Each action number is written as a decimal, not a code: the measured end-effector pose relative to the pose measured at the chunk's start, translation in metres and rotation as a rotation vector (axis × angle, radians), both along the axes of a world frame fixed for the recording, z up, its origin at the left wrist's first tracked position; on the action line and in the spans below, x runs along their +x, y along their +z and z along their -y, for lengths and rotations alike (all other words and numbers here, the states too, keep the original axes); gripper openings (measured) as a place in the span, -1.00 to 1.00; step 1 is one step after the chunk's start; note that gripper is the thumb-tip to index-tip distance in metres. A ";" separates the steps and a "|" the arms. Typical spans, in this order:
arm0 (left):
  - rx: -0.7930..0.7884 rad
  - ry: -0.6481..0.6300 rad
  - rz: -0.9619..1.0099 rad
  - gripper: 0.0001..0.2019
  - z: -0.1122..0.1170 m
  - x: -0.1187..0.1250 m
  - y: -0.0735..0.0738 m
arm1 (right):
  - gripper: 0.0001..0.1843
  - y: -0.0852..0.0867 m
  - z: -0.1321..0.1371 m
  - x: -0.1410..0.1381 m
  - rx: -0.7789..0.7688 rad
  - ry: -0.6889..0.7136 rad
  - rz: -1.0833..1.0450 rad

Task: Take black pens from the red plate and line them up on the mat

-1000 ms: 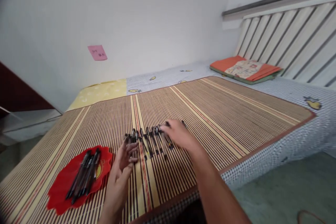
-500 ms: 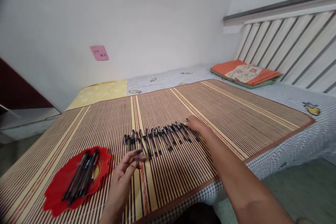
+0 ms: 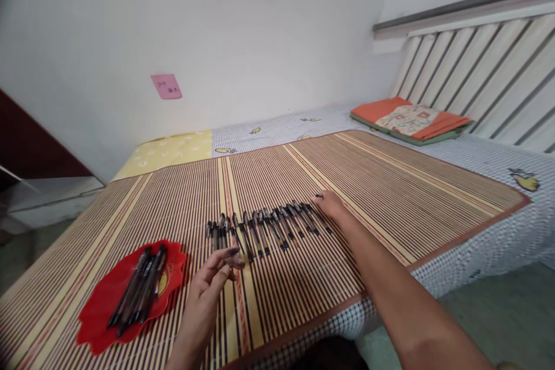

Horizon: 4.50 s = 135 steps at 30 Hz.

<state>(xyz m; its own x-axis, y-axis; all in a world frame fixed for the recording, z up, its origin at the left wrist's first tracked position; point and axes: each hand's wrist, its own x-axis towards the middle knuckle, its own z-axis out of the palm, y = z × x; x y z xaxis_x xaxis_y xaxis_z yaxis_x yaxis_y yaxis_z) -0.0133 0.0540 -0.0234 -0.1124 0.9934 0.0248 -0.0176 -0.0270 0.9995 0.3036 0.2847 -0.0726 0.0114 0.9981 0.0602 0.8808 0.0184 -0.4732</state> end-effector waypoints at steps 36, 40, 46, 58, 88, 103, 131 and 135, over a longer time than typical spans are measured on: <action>-0.037 -0.122 0.065 -0.71 -0.001 0.006 -0.009 | -0.71 -0.012 0.017 -0.013 0.146 -0.067 -0.089; -0.005 -0.083 0.056 -0.76 -0.005 0.007 -0.016 | -0.68 0.002 0.035 -0.020 0.236 -0.100 -0.158; 0.007 0.073 -0.019 -0.55 -0.007 0.012 -0.028 | -0.69 0.050 0.115 -0.114 0.164 0.182 -0.694; 0.106 0.371 0.174 -0.49 -0.002 -0.026 0.000 | -0.45 0.041 0.172 -0.235 -0.228 0.172 -1.547; -0.316 0.558 -1.222 -0.87 0.013 -0.148 0.002 | -0.34 0.022 0.164 -0.225 -0.411 0.163 -1.613; -0.189 0.678 -0.916 -0.90 0.007 -0.129 0.006 | -0.46 0.021 0.165 -0.219 -0.389 0.192 -1.612; -0.050 0.131 0.138 -0.66 -0.008 0.004 -0.006 | -0.81 0.037 0.142 -0.183 -0.124 0.204 -1.840; 0.011 0.223 0.040 -0.75 -0.006 0.001 -0.008 | -0.74 0.032 0.149 -0.197 -0.198 0.253 -1.616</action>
